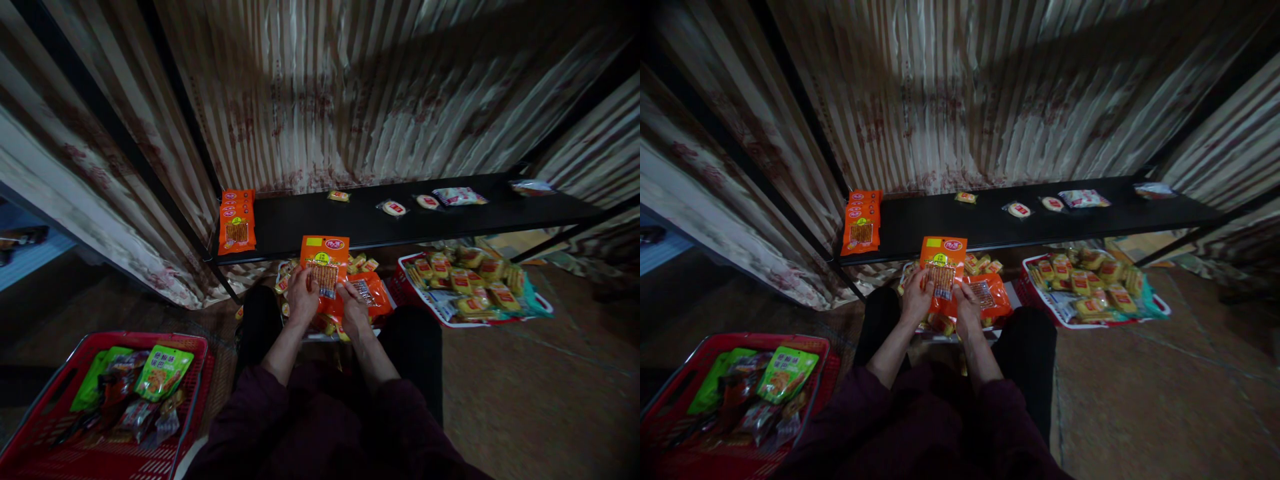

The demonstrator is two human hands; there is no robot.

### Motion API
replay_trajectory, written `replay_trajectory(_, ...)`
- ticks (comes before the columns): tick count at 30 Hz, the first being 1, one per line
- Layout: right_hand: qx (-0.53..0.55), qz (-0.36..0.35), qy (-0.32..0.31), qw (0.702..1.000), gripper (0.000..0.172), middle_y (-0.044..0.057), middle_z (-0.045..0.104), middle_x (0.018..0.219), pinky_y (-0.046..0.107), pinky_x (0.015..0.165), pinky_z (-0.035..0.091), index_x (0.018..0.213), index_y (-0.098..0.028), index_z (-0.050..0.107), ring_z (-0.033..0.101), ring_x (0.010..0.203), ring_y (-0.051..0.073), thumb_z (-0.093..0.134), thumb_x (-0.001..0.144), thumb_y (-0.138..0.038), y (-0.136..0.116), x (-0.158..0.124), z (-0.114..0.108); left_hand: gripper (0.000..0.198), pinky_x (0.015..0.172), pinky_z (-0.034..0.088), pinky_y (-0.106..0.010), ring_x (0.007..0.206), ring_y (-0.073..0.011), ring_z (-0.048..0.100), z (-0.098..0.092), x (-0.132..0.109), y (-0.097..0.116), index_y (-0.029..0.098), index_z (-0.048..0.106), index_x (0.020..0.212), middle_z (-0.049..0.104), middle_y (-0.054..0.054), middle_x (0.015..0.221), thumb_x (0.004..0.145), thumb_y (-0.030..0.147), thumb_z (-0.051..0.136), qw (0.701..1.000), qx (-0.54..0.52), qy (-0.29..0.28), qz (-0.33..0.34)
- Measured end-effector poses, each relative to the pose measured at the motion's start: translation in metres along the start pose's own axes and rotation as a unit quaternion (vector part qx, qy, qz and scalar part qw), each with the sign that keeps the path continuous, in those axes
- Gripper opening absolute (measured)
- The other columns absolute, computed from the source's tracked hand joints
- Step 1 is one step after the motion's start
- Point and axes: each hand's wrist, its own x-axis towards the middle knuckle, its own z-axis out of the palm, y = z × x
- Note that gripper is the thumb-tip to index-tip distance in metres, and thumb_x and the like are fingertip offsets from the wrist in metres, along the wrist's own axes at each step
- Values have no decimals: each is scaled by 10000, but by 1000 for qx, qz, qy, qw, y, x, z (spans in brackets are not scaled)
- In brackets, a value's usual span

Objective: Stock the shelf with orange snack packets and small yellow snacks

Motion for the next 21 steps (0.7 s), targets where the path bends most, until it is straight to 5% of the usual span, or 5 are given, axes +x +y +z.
replay_trajectory(5,-35,-44,-11,998,312,27,736,884,301,785,541,845,-209,712,671,877,193,749,587,-380,-4,-3,4,287,1147,170,-374,1341,-268,331,12,-8,10,228,695,855,574,-87,1255,613,77,723,988,-144,0,-49)
replay_trajectory(12,-98,-108,-110,983,335,26,733,930,370,858,509,937,-216,722,659,886,209,676,685,-432,-8,-12,14,443,1103,258,-334,1305,-255,398,15,-14,16,212,638,1062,560,-93,1292,641,215,775,980,-185,-41,-62)
replay_trajectory(17,-253,-264,-146,919,226,44,721,958,378,892,478,899,-238,741,640,928,226,592,766,-344,-9,-19,18,399,1030,345,-290,1219,-224,486,13,-14,19,219,599,1107,581,-71,1255,729,282,708,979,-194,-41,-50)
replay_trajectory(21,-359,-349,-160,851,281,61,690,1074,396,907,477,1012,-259,721,622,991,237,540,798,-278,-10,-26,23,318,955,396,-263,1128,-199,543,11,-10,16,224,597,1069,626,-54,1165,774,329,652,969,-216,-5,-119)
